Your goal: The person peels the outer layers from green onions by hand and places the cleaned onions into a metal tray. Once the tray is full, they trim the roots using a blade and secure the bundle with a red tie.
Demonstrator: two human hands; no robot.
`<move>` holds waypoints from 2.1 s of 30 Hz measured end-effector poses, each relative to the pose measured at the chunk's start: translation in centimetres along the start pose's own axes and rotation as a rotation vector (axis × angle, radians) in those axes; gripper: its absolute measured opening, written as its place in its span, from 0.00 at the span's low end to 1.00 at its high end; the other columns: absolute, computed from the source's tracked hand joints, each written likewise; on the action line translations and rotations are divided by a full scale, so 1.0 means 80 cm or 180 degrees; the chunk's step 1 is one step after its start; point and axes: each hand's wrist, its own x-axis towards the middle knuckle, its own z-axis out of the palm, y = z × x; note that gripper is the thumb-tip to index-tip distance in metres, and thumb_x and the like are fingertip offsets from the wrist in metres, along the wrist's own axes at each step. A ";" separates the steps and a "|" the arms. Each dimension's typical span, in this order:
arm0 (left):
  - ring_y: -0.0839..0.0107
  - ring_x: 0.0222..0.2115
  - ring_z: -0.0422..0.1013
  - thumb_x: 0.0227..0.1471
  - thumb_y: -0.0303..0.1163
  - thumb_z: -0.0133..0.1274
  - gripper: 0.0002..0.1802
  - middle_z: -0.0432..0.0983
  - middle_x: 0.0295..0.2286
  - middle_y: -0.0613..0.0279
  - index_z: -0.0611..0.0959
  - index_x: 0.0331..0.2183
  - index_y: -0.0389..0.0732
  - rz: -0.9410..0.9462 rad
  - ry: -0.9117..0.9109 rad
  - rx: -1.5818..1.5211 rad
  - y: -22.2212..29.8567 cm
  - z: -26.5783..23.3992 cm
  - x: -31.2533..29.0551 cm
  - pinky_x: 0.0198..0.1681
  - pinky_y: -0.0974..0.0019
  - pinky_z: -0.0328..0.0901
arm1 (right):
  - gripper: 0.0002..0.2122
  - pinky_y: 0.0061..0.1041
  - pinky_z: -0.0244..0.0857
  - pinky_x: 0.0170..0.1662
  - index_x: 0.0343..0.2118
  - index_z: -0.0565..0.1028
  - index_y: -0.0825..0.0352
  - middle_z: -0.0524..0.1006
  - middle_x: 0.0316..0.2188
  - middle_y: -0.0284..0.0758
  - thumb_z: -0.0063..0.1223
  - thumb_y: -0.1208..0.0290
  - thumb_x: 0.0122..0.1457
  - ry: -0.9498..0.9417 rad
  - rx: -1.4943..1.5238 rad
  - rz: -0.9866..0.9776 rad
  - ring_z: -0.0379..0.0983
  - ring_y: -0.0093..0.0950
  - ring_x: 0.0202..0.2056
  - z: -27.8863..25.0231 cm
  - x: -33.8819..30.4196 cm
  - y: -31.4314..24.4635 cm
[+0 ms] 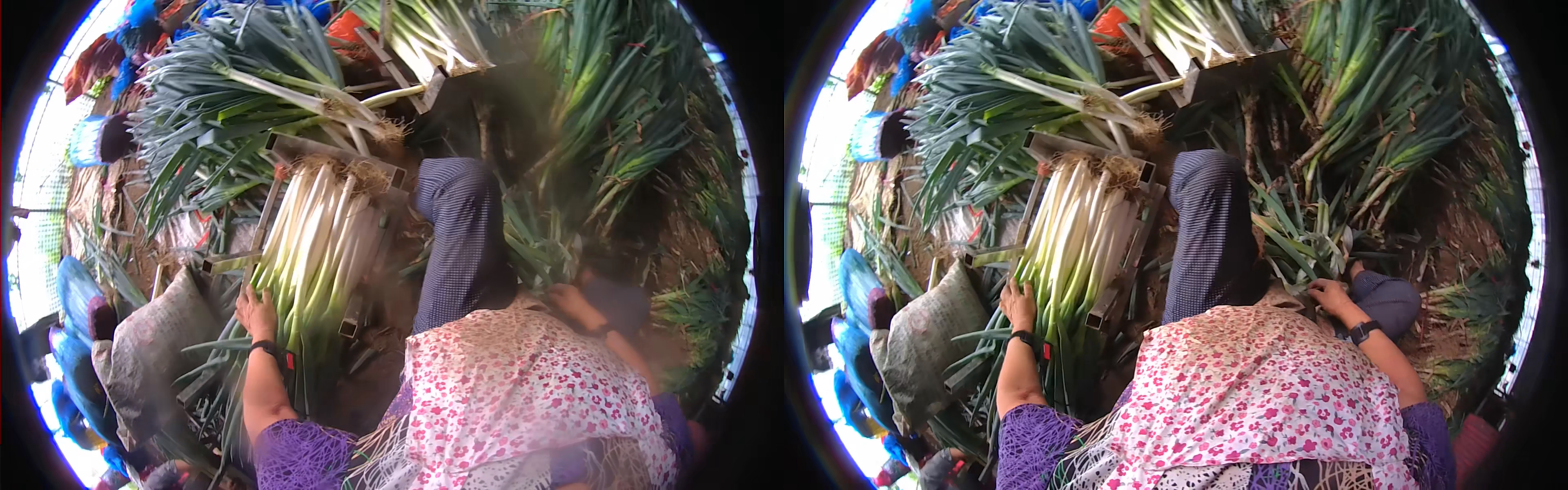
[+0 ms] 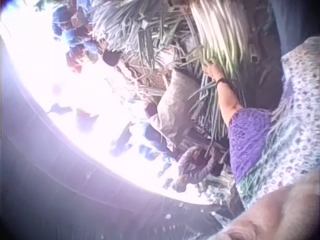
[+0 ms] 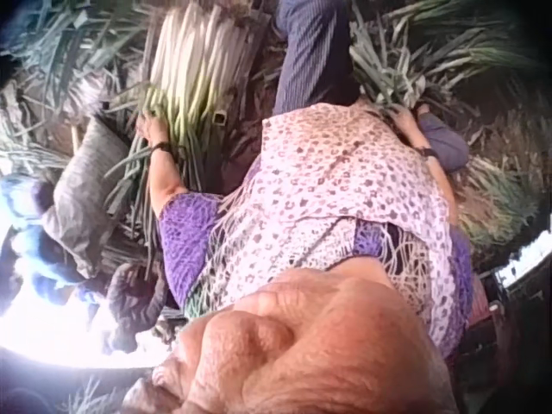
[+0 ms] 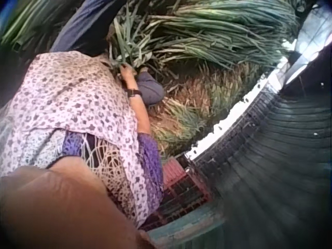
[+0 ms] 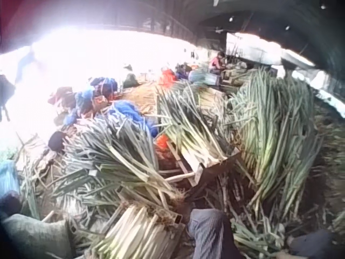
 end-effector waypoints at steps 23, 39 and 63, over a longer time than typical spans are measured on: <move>0.74 0.26 0.65 0.58 0.41 0.36 0.21 0.68 0.39 0.59 0.68 0.46 0.37 0.2860 -0.4577 -0.6802 0.568 -0.404 -0.117 0.30 0.69 0.63 | 0.08 0.18 0.59 0.18 0.30 0.73 0.63 0.72 0.22 0.27 0.52 0.64 0.54 0.0885 0.3882 0.0546 0.68 0.18 0.21 -0.117 0.240 0.051; 0.70 0.31 0.69 0.56 0.38 0.41 0.14 0.72 0.33 0.61 0.73 0.39 0.40 0.0443 -0.3999 -0.6176 0.809 -0.143 -0.034 0.34 0.67 0.66 | 0.25 0.35 0.63 0.44 0.43 0.69 0.67 0.71 0.40 0.50 0.56 0.55 0.45 0.1937 0.1304 0.1592 0.68 0.42 0.43 -0.101 0.466 0.057; 0.63 0.40 0.68 0.53 0.40 0.49 0.19 0.69 0.42 0.56 0.71 0.42 0.37 0.1211 -0.5850 -0.4404 0.806 -0.101 -0.176 0.43 0.60 0.65 | 0.18 0.26 0.65 0.25 0.40 0.67 0.69 0.71 0.21 0.33 0.49 0.60 0.53 0.1456 0.1201 -0.0797 0.69 0.24 0.20 -0.162 0.020 -0.064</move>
